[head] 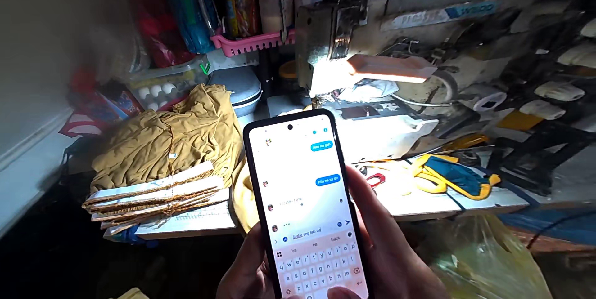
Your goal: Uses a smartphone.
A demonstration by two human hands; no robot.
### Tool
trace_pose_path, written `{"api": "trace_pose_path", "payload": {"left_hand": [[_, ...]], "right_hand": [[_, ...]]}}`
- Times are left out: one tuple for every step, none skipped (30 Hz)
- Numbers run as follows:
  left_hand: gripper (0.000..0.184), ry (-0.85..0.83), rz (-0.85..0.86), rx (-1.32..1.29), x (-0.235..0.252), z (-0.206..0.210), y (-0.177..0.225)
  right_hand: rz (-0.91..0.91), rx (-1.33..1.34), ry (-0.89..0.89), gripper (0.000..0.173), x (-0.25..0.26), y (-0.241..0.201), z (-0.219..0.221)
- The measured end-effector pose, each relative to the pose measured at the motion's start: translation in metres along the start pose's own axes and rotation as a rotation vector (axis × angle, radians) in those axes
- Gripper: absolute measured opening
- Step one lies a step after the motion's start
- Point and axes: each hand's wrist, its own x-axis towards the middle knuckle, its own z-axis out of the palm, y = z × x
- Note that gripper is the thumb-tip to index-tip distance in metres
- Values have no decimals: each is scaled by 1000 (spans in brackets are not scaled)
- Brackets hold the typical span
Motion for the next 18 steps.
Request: {"api": "trace_pose_path", "payload": {"left_hand": [[49, 4, 6, 11, 0, 0, -1], [50, 4, 10, 19, 0, 0, -1], [51, 3, 15, 27, 0, 0, -2], [51, 4, 19, 33, 0, 0, -2], [51, 4, 20, 40, 0, 0, -2], [51, 1, 19, 45, 0, 0, -2], [51, -1, 18, 47, 0, 0, -2], [51, -4, 18, 52, 0, 0, -2], [51, -2, 17, 61, 0, 0, -2], [51, -1, 18, 72, -1, 0, -2], [52, -1, 20, 79, -1, 0, -2], [52, -2, 22, 81, -1, 0, -3], [52, -2, 24, 86, -1, 0, -3], [52, -3, 25, 93, -1, 0, -3], [52, -3, 27, 102, -1, 0, -4], [51, -2, 29, 109, -1, 0, -4], [51, 3, 28, 110, -1, 0, -3], [52, 5, 28, 101, -1, 0, -3]], "right_hand": [[-1, -9, 6, 95, 0, 1, 0], [-7, -11, 12, 96, -1, 2, 1], [-12, -9, 22, 96, -1, 2, 2], [-13, -3, 32, 97, -1, 3, 3], [-15, 5, 39, 97, 0, 3, 4], [-18, 14, 43, 97, 0, 3, 5], [-21, 16, 41, 97, 0, 3, 5], [-26, 17, 34, 97, 0, 4, 5], [-32, 15, 28, 97, 0, 4, 4], [-37, 8, 26, 97, 0, 4, 4], [-42, 0, 30, 97, 0, 4, 4], [-43, -6, 42, 97, 0, 5, 5], [-39, -15, 52, 97, 0, 5, 5], [-36, -39, 63, 97, -1, 5, 6], [-34, -67, 77, 97, -1, 5, 7], [-34, -80, 84, 97, -1, 6, 7], [-34, -76, 82, 96, -2, 6, 7], [-30, -56, 68, 94, -2, 6, 5]]}}
